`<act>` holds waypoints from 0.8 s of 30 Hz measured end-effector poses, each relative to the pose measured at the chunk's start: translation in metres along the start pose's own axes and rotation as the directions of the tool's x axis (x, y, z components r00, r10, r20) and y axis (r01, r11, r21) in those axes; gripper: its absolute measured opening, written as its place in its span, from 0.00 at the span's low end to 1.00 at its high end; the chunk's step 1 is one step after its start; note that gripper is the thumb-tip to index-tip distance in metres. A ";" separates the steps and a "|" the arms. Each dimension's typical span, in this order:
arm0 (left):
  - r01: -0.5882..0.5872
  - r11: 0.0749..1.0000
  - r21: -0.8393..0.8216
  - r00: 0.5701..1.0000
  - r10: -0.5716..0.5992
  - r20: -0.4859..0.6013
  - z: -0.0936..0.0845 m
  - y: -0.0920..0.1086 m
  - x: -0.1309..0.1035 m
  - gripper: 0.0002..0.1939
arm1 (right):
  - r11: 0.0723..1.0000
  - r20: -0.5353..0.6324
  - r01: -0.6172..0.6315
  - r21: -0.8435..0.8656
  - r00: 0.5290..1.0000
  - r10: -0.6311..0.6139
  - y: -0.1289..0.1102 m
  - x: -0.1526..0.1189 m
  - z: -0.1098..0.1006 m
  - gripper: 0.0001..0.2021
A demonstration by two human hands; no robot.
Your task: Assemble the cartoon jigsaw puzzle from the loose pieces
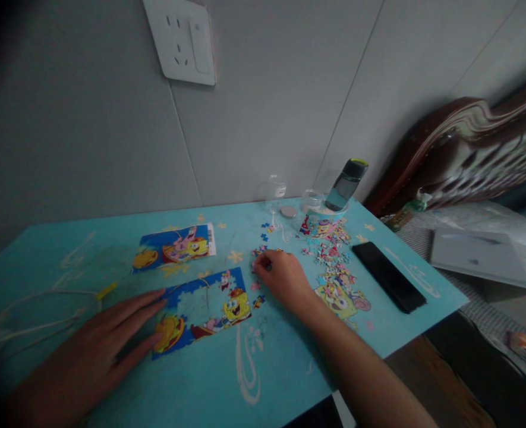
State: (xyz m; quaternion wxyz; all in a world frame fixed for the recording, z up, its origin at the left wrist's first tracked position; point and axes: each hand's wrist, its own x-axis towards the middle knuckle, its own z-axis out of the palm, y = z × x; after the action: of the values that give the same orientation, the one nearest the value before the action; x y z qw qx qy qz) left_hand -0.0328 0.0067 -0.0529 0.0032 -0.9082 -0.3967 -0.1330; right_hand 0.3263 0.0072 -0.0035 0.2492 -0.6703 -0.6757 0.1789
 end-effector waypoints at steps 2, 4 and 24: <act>0.002 1.000 0.000 1.000 -0.002 0.004 -0.002 0.001 0.002 0.28 | 1.000 -0.001 0.017 -0.003 1.000 -0.017 0.000 0.000 0.000 0.06; 0.005 1.000 -0.002 1.000 -0.005 0.003 -0.004 0.003 0.003 0.27 | 1.000 -0.001 0.020 -0.005 1.000 -0.020 0.000 -0.001 -0.002 0.07; 0.053 0.997 -0.060 0.998 -0.051 0.033 -0.020 0.018 0.008 0.24 | 0.960 -0.155 -0.072 -0.270 0.988 0.030 0.020 0.056 -0.005 0.13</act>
State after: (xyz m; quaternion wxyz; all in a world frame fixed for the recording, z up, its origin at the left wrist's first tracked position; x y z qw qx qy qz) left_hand -0.0195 -0.0020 -0.0300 -0.0341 -0.8993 -0.4160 -0.1308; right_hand 0.3468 0.0631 -0.0049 0.1991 -0.7270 -0.6559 0.0394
